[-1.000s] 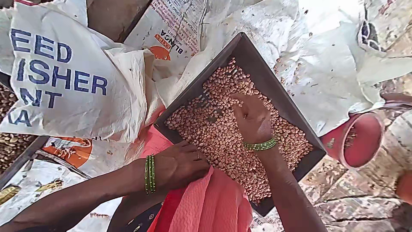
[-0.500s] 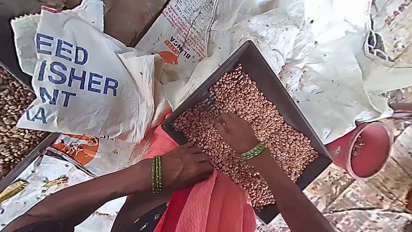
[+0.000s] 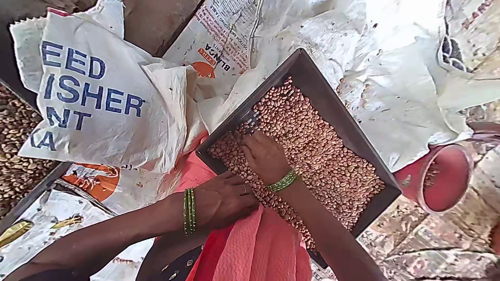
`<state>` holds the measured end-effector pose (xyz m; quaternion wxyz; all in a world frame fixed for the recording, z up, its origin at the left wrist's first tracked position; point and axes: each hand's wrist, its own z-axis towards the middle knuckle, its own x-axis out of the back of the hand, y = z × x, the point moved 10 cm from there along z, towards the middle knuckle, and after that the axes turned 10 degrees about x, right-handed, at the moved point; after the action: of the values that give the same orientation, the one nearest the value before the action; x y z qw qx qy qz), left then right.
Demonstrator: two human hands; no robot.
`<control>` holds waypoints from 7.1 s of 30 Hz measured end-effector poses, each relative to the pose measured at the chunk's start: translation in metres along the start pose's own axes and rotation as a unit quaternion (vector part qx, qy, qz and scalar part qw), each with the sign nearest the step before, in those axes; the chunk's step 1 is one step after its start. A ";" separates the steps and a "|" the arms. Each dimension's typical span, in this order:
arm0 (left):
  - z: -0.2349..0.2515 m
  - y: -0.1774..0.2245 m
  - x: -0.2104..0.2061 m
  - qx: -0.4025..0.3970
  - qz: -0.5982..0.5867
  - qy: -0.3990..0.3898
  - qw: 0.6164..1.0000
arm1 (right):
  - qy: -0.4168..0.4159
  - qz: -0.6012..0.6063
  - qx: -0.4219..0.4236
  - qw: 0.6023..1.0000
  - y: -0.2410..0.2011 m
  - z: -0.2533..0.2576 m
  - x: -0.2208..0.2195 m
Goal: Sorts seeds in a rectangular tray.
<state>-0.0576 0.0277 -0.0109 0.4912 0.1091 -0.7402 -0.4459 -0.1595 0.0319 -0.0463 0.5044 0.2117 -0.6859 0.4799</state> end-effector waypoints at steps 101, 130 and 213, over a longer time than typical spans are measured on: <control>-0.008 -0.039 0.020 0.098 0.139 -0.008 0.985 | 0.036 -0.090 -0.091 0.991 0.074 0.006 0.029; -0.002 -0.044 0.067 0.122 -0.027 0.082 0.989 | 0.105 -0.036 -0.181 0.977 0.104 -0.066 0.065; -0.021 -0.008 0.050 0.065 0.061 0.028 0.996 | 0.183 0.656 -0.179 0.710 0.080 -0.126 0.043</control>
<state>-0.0673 -0.0182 0.0171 0.5297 0.1075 -0.7591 -0.3628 -0.1768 0.1860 -0.0394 0.2067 -0.4785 -0.6192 0.5873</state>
